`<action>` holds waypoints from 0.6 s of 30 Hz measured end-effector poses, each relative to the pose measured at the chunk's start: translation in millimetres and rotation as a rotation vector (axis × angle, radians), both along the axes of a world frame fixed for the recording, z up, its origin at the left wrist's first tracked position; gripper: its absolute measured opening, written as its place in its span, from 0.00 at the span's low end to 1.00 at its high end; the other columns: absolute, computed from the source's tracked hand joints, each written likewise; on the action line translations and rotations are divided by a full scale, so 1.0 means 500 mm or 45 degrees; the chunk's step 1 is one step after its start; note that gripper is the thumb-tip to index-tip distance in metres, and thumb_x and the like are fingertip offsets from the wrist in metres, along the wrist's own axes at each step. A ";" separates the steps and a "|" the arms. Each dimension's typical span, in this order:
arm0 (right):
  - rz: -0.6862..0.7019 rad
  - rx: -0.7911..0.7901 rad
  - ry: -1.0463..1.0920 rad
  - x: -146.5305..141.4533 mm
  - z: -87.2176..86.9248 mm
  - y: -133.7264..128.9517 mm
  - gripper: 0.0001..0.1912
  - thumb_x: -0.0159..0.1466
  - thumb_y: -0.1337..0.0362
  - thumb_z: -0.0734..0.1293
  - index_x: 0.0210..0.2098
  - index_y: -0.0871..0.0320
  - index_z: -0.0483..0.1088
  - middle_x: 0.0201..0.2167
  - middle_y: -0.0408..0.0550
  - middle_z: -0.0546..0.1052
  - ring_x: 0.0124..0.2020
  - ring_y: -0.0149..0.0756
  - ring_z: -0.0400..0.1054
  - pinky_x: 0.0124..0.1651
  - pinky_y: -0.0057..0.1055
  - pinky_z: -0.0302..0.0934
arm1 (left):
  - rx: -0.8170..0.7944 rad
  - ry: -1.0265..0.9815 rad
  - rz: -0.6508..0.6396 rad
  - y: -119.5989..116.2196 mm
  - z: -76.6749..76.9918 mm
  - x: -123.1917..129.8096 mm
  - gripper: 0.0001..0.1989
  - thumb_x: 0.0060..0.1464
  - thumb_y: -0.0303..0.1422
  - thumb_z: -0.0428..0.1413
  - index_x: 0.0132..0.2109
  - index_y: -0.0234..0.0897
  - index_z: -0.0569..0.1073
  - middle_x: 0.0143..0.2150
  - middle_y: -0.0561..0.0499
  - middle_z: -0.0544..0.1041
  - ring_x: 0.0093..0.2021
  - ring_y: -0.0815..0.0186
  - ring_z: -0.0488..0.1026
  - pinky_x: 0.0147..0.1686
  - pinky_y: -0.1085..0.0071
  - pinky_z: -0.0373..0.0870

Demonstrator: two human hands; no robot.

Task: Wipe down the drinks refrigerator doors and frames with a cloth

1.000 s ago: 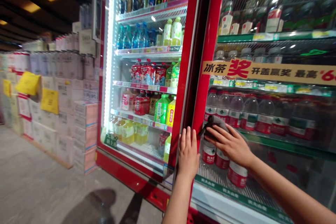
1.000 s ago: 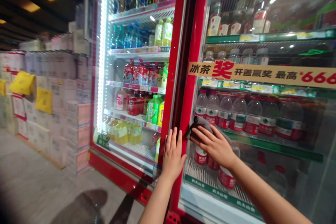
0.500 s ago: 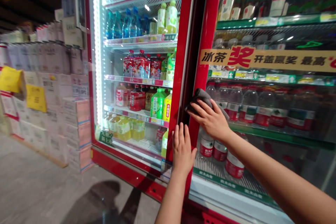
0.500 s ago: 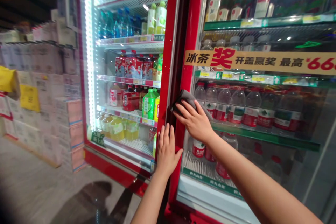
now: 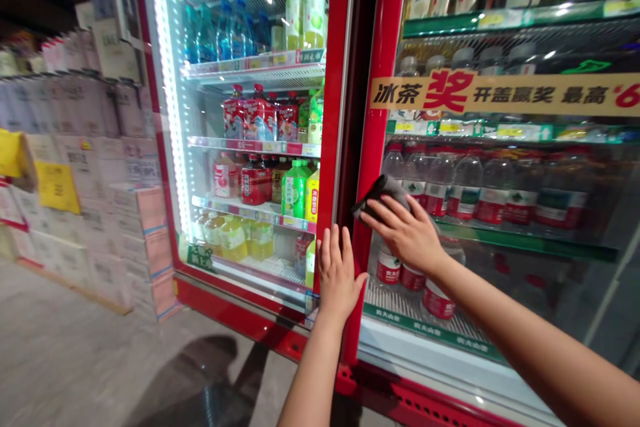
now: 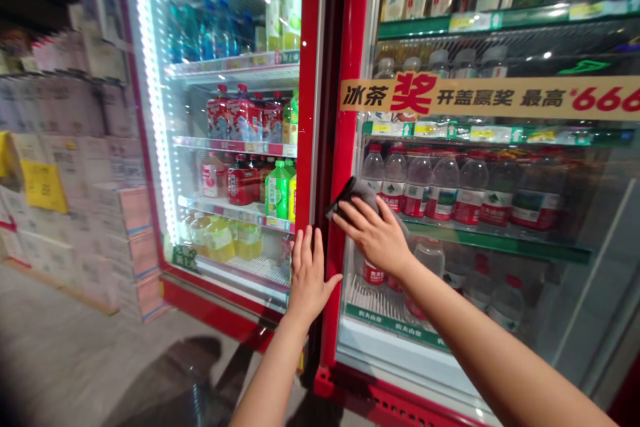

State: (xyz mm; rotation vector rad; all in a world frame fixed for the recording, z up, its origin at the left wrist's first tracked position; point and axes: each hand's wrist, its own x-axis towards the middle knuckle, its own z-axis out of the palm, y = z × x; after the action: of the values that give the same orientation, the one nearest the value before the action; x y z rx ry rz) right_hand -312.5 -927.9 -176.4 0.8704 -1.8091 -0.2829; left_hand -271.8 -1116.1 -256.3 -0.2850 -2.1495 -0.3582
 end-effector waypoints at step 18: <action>-0.091 -0.009 0.012 0.024 -0.046 0.064 0.27 0.69 0.64 0.64 0.67 0.46 0.63 0.69 0.44 0.65 0.70 0.45 0.55 0.75 0.53 0.31 | -0.089 0.015 -0.086 0.040 0.015 0.001 0.66 0.46 0.35 0.71 0.75 0.41 0.31 0.77 0.32 0.46 0.76 0.43 0.39 0.71 0.38 0.47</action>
State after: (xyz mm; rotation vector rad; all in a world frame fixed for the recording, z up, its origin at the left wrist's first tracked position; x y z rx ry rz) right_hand -300.3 -895.8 -199.3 0.7995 -1.8335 -0.3254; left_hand -271.4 -1095.9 -249.0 -0.3989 -2.1473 -0.3197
